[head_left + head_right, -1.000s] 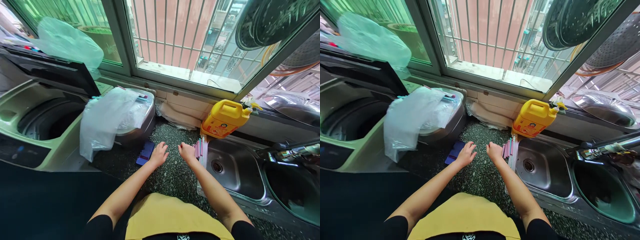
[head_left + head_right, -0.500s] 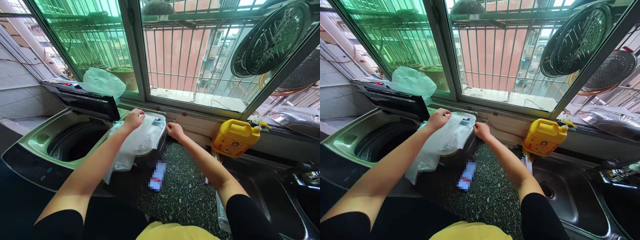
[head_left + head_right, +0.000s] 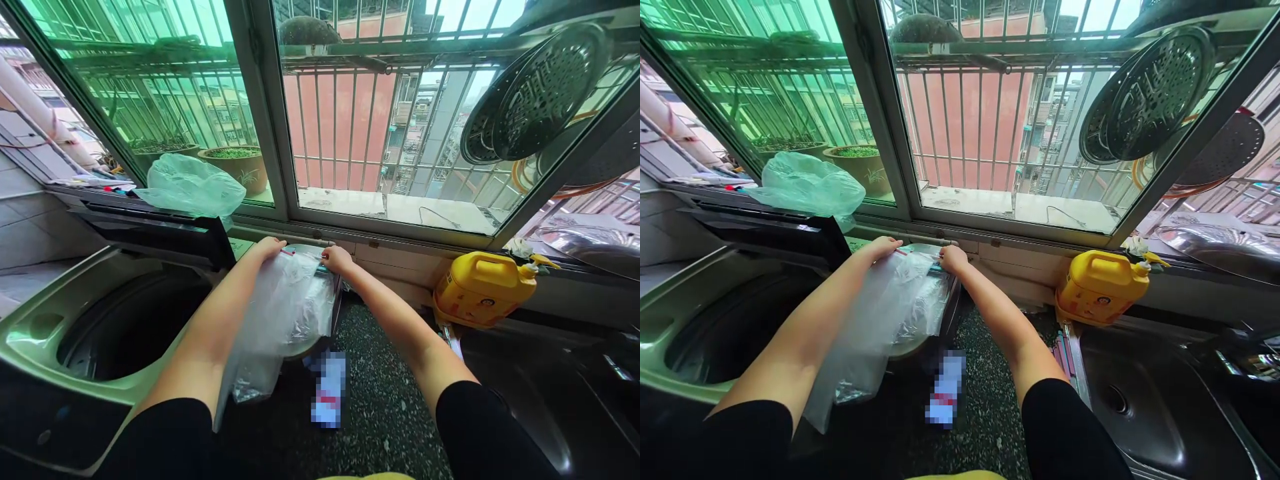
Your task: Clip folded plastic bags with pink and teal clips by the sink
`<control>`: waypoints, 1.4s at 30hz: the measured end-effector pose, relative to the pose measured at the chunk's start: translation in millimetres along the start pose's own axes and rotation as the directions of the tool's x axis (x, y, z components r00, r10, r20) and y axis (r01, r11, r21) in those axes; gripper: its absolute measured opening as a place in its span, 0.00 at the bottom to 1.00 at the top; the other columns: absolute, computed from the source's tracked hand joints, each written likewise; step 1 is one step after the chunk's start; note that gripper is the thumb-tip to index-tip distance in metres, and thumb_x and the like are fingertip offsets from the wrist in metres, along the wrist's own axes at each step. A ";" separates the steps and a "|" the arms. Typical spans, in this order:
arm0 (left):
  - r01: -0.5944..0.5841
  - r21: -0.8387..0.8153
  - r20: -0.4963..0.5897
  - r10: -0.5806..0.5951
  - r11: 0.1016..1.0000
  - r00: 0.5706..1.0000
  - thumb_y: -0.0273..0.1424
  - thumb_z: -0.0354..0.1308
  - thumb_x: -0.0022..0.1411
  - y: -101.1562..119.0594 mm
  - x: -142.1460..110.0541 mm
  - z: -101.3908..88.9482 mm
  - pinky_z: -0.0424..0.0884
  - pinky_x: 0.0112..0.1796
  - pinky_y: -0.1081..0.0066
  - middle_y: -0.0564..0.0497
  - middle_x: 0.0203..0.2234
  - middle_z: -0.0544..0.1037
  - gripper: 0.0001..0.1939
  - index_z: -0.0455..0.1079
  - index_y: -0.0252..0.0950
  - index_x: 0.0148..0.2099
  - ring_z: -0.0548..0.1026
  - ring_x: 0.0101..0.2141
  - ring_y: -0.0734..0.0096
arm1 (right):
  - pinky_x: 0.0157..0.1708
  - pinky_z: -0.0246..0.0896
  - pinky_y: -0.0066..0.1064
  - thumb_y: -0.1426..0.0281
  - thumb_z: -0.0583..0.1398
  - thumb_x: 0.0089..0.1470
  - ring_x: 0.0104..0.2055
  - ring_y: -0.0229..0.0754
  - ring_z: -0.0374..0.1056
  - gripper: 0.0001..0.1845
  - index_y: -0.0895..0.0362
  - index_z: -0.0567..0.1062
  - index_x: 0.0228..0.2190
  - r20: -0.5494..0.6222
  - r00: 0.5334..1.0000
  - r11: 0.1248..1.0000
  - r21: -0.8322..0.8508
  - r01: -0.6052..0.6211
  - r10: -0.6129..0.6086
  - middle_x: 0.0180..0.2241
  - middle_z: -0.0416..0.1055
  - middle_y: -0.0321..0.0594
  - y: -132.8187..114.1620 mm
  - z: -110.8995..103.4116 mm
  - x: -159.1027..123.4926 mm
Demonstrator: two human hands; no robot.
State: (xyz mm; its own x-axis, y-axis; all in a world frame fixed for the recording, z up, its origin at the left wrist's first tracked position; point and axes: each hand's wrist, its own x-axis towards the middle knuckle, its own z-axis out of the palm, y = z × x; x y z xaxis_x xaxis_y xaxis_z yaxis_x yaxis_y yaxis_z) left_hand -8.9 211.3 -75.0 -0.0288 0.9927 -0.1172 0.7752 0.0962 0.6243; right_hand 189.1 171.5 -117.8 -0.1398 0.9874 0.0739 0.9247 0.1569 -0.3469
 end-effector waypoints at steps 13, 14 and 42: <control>-0.067 -0.328 0.065 0.094 0.942 0.993 0.36 0.56 0.52 20.9 -7.3 -14.5 0.58 0.23 0.75 0.53 0.13 0.68 0.14 0.66 0.34 0.19 0.64 0.18 0.75 | 0.35 0.56 0.23 0.74 0.55 0.53 0.35 0.35 0.65 0.08 0.58 0.74 0.34 -0.325 0.943 0.979 0.154 0.131 -0.075 0.34 0.70 0.39 0.9 -5.6 -10.0; -0.090 -0.353 0.059 0.118 0.931 0.991 0.37 0.55 0.53 25.0 -13.5 -16.3 0.57 0.23 0.75 0.53 0.13 0.68 0.15 0.66 0.33 0.19 0.63 0.18 0.76 | 0.34 0.56 0.23 0.74 0.56 0.52 0.34 0.35 0.64 0.08 0.58 0.74 0.33 -0.363 0.928 0.969 0.186 0.162 -0.086 0.33 0.70 0.38 0.4 -7.1 -13.4; -0.387 -0.524 0.126 0.519 0.758 0.846 0.45 0.45 0.59 49.7 -319.1 142.3 0.52 0.21 0.75 0.56 0.15 0.57 0.21 0.56 0.36 0.21 0.56 0.19 0.78 | 0.26 0.60 0.25 0.63 0.51 0.57 0.28 0.36 0.65 0.15 0.58 0.72 0.38 -0.168 0.972 0.757 0.609 0.235 -0.167 0.28 0.72 0.39 54.5 -32.0 -356.2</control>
State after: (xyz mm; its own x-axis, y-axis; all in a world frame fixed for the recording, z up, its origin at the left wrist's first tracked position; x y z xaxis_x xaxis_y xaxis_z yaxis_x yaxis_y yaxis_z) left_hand 128.6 -111.0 -116.4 0.4572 0.8801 0.1279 0.2681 -0.2735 0.9238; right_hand 300.6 -172.2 -133.1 -0.2310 0.9298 0.2866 0.4516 0.3634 -0.8149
